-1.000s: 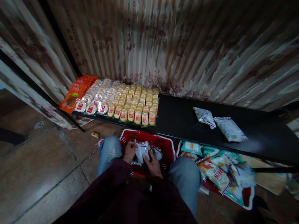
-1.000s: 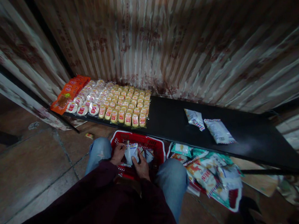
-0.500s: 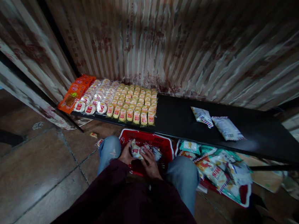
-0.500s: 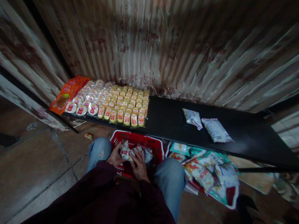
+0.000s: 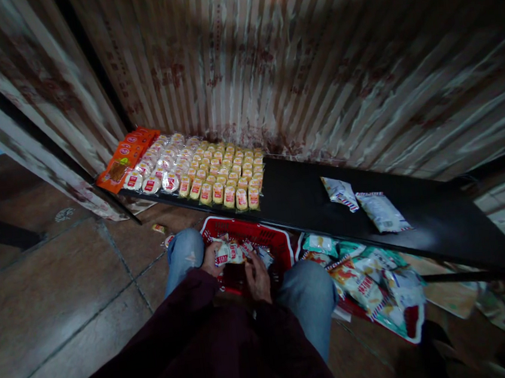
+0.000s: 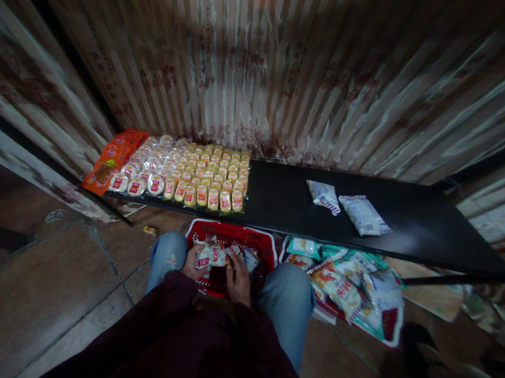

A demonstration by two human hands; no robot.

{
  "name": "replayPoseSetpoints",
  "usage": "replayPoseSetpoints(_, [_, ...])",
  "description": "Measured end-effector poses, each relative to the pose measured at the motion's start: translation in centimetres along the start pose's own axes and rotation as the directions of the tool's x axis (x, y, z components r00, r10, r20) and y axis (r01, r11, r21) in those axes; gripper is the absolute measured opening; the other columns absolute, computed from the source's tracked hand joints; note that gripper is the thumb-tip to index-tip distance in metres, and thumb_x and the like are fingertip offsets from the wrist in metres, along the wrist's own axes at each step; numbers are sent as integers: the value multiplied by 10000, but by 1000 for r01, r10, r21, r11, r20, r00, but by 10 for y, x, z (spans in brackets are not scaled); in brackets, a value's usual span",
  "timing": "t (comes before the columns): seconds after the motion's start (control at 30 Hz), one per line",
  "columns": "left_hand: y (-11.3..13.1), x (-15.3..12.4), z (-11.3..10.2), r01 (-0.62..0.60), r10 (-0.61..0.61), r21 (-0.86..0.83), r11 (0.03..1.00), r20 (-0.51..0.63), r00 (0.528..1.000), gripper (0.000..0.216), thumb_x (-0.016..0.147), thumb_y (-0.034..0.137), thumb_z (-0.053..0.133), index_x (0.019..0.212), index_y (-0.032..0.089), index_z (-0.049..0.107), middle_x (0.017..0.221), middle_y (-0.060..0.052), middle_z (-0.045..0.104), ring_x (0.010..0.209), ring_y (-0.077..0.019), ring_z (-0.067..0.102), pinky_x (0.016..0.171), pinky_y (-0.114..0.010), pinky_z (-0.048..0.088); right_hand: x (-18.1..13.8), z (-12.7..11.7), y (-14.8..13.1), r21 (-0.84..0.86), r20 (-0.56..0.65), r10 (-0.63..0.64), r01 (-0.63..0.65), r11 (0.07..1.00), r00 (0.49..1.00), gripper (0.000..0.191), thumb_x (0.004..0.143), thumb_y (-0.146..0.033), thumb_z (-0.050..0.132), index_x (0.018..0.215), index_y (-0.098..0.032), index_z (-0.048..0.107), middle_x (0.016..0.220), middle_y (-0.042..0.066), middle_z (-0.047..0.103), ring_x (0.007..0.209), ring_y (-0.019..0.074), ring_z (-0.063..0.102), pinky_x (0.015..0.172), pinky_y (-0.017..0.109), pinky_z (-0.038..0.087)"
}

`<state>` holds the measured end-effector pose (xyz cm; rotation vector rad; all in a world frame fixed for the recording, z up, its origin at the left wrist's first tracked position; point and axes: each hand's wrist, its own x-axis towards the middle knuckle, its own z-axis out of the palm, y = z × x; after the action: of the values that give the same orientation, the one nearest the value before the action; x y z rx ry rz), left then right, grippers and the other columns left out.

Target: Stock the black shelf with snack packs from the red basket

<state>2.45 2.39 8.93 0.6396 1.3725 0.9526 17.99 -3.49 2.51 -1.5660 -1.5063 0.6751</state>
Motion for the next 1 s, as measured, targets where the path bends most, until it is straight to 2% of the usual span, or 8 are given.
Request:
replayPoseSetpoints(0.2, [-3, 1, 0, 66, -54, -194, 979, 66, 996, 397, 870, 455, 440, 1199, 290, 589, 1040, -19, 711, 919, -203, 670, 783, -336, 519, 4, -2, 7, 215, -134, 317, -285, 934, 939, 665, 794, -605, 515, 1236, -112, 578, 1247, 189, 619, 1113, 272, 603, 953, 426, 482])
replayPoseSetpoints(0.37, [-10, 5, 3, 118, -70, -430, 895, 125, 990, 510, 822, 441, 533, 1266, 191, 534, 1078, -77, 695, 972, -263, 655, 870, -419, 488, 7, 3, 7, 519, 64, 452, -416, 746, 890, 642, 733, -602, 610, 1218, -183, 578, 1080, 103, 709, 972, 243, 673, 826, 388, 555])
replayPoseSetpoints(0.5, [-16, 4, 4, 188, -48, -520, 833, 271, 962, 597, 731, 352, 634, 1298, 206, 517, 1209, -91, 643, 1053, -262, 630, 923, -418, 467, 8, 5, 4, 588, 165, 488, -483, 649, 857, 790, 732, -568, 646, 1388, -189, 424, 1131, 104, 698, 1002, 243, 679, 834, 399, 564])
replayPoseSetpoints(0.63, [-29, -2, 3, 257, -75, -451, 855, 384, 920, 749, 586, 139, 706, 1310, 205, 524, 1231, -88, 633, 1054, -242, 620, 907, -356, 460, 9, 0, -4, 578, 221, 458, -494, 649, 861, 861, 788, -553, 601, 1489, -201, 246, 1188, 118, 675, 1015, 249, 680, 832, 406, 572])
replayPoseSetpoints(0.73, [-39, -6, 0, 275, -126, -355, 894, 391, 912, 834, 539, 78, 726, 1332, 218, 510, 1163, -71, 662, 999, -215, 629, 881, -320, 452, 11, -2, -11, 636, 221, 434, -467, 614, 873, 861, 788, -528, 610, 1492, -209, 232, 1149, 120, 690, 972, 260, 693, 783, 418, 582])
replayPoseSetpoints(0.87, [-40, -7, -3, 303, -186, -267, 915, 386, 904, 693, 609, 221, 771, 1269, 245, 561, 1075, -48, 680, 958, -192, 628, 852, -311, 459, 13, -3, -13, 679, 178, 510, -480, 555, 842, 821, 727, -461, 673, 1440, -224, 341, 1084, 98, 714, 894, 258, 709, 748, 413, 585])
replayPoseSetpoints(0.93, [-39, -6, -5, 304, -200, -228, 925, 387, 900, 542, 659, 363, 767, 1162, 220, 629, 1036, -67, 684, 928, -203, 631, 818, -323, 474, 13, -4, -11, 673, 162, 526, -484, 560, 835, 792, 713, -445, 680, 1415, -231, 382, 1061, 87, 722, 875, 257, 713, 740, 410, 587])
replayPoseSetpoints(1.0, [-41, -6, -5, 276, -192, -185, 943, 377, 906, 521, 666, 479, 759, 1092, 196, 660, 1011, -89, 687, 914, -221, 636, 793, -335, 484, 13, -3, -11, 667, 163, 506, -472, 576, 847, 772, 711, -437, 682, 1403, -239, 403, 1052, 80, 726, 874, 258, 714, 738, 410, 588])
